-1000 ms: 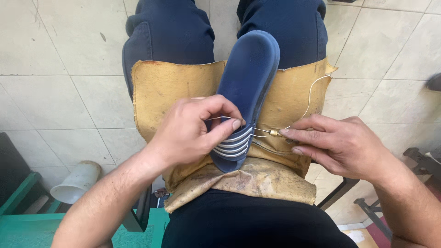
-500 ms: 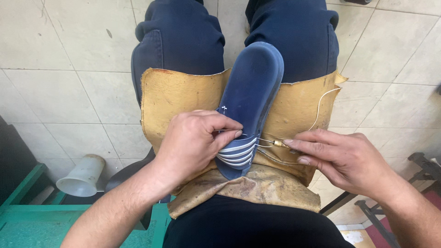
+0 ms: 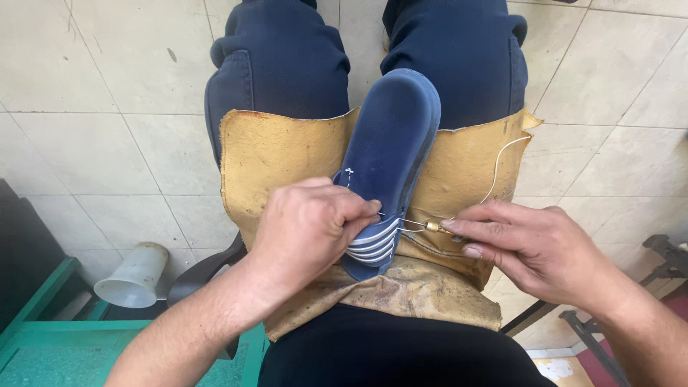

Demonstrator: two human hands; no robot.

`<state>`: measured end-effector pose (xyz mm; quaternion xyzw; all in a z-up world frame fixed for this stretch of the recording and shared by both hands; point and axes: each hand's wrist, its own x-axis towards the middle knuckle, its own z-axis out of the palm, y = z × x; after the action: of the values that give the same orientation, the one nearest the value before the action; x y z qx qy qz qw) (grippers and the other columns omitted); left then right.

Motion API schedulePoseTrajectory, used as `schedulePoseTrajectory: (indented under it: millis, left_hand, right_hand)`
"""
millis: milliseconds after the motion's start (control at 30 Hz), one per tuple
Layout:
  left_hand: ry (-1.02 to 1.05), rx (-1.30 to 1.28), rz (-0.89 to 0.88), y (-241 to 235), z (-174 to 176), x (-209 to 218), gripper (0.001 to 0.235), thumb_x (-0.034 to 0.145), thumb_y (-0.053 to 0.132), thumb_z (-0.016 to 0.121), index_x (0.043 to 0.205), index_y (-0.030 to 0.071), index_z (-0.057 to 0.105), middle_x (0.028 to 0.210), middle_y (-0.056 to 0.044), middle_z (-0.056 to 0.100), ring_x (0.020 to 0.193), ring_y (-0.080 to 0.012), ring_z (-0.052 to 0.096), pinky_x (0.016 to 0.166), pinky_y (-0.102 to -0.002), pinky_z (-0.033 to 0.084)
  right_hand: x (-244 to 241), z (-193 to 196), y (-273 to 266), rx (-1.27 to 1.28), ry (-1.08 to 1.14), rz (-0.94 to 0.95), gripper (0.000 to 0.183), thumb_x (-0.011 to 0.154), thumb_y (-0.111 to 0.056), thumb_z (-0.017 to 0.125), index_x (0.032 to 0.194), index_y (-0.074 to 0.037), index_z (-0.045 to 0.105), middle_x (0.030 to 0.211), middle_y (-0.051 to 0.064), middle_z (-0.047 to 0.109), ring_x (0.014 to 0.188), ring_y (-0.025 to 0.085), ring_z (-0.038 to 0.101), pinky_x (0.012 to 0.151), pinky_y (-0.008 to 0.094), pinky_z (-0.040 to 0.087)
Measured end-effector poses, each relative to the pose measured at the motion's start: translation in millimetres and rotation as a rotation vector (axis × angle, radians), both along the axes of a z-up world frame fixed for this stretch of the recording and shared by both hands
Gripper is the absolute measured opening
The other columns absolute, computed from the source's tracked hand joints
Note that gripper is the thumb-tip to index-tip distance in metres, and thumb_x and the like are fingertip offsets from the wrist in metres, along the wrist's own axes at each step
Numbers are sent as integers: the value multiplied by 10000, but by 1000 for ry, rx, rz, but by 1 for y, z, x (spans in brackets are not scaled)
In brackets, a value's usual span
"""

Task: The person sews a blue slipper using a needle and white thread. They repeatedly insert the needle through the slipper's upper and pull the thread to secure the stitching.

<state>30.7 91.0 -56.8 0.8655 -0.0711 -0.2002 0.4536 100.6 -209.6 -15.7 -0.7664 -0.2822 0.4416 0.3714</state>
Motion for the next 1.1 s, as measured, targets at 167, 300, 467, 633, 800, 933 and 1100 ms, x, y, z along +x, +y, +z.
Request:
schedulePoseTrajectory:
  millis: [167,300,467,633,800,933,1100]
  left_hand:
    - [-132,111,40,-8,7,0,380,1012,214,729,657,161,604,621,7,605,569,-231,557,476,-403,423]
    - [-103,149,38,-4,6,-4,273,948,282,809,707,191,720,691,40,714,598,-217,614,560,-396,490]
    - [122,22,152,5,7,-4,96,835,293,860,882,245,791,753,36,754,700,-193,712,637,-370,536]
    - [212,-109,70,14,9,9,73,880,297,795,910,233,812,838,73,800,744,-161,731,699,-335,545]
    - [273,-154,45,12,2,6,94,870,307,800,927,235,824,882,76,813,772,-149,751,708,-319,548]
    - [173,-280,-5,13,-3,9,87,909,233,787,945,156,808,904,30,805,781,-160,745,752,-324,554]
    - [48,-300,-60,22,-9,11,44,938,152,766,940,112,785,922,6,795,761,-185,733,734,-344,562]
  right_hand:
    - [-14,14,5,-130,-89,-15,336,948,-211,644,1280,-206,696,1147,-12,725,927,127,762,754,250,604]
    - [-21,30,18,-179,-172,-49,353,933,-217,676,1284,-182,683,1142,-29,725,896,101,749,677,231,611]
    - [-27,35,24,-243,-230,-60,340,938,-212,674,1278,-203,689,1176,-59,723,946,59,740,732,234,614]
    - [-29,34,23,-274,-275,-31,331,939,-239,682,1269,-221,696,1158,-64,730,917,69,733,679,252,601]
    - [-25,34,27,-241,-305,-25,307,951,-218,674,1255,-181,701,1158,-47,730,913,70,733,681,245,603]
    - [-25,30,21,-268,-263,-14,330,944,-233,677,1273,-207,692,1146,-65,719,907,68,725,652,252,594]
    - [-21,28,21,-290,-250,-36,291,948,-220,680,1236,-206,715,1157,-67,725,933,81,724,665,262,580]
